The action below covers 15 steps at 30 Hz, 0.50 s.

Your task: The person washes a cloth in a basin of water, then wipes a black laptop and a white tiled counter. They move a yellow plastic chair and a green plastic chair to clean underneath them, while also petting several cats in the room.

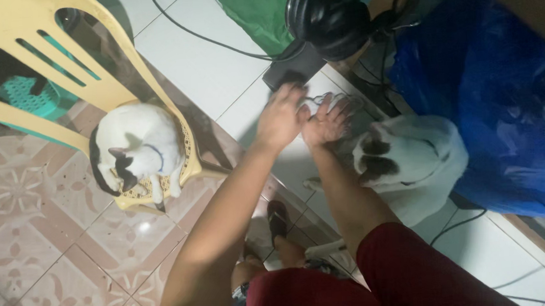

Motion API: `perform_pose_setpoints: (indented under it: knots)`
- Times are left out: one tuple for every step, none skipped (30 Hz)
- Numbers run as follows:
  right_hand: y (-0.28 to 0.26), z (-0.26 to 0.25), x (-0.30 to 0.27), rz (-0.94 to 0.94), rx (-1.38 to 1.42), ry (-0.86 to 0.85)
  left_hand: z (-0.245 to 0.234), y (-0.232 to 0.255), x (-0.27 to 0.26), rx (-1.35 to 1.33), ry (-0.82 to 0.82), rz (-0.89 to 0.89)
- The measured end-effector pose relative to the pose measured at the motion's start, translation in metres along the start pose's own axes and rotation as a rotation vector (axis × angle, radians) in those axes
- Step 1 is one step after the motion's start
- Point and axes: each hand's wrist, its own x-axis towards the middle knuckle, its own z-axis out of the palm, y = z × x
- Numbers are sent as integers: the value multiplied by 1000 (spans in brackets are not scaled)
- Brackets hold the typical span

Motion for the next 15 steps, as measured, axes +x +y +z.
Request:
perform_pose_setpoints:
  knots:
    - [-5,-3,3,8,-14,-25,15,-6,24,63,-36,-20]
    - [-7,-8,7,14,-33,-48,28,-11,43,120,-68,-38]
    - [-9,-14,10,20,-52,-70,36,-18,56,161,-90,-49]
    - [-11,-21,12,-4,-77,-72,43,-24,69,202,-105,-60]
    - [-13,-29,10,-27,-102,-75,48,-29,79,244,-119,-72]
    - [-16,-36,8,-46,-123,-79,51,-33,86,253,-143,-110]
    - [-20,-41,8,-43,-118,-84,52,-36,91,261,-167,-148]
    - [-22,-45,9,-38,-116,-91,54,-38,95,268,-194,-187]
    - [-24,-48,11,-33,-114,-98,55,-40,99,302,-184,-195]
    - [-26,-50,11,-34,-107,-103,56,-43,99,335,-177,-208]
    - [-28,-51,12,-34,-100,-109,56,-46,99,369,-169,-222]
    - [-29,-53,9,-35,-92,-122,55,-51,98,381,-172,-219]
    - [-29,-55,7,-69,-104,-129,53,-57,99,394,-175,-217]
    - [-30,-57,2,-104,-112,-138,49,-63,98,410,-178,-217]
    - [-31,-59,-3,-139,-119,-147,44,-68,94,380,-141,-156]
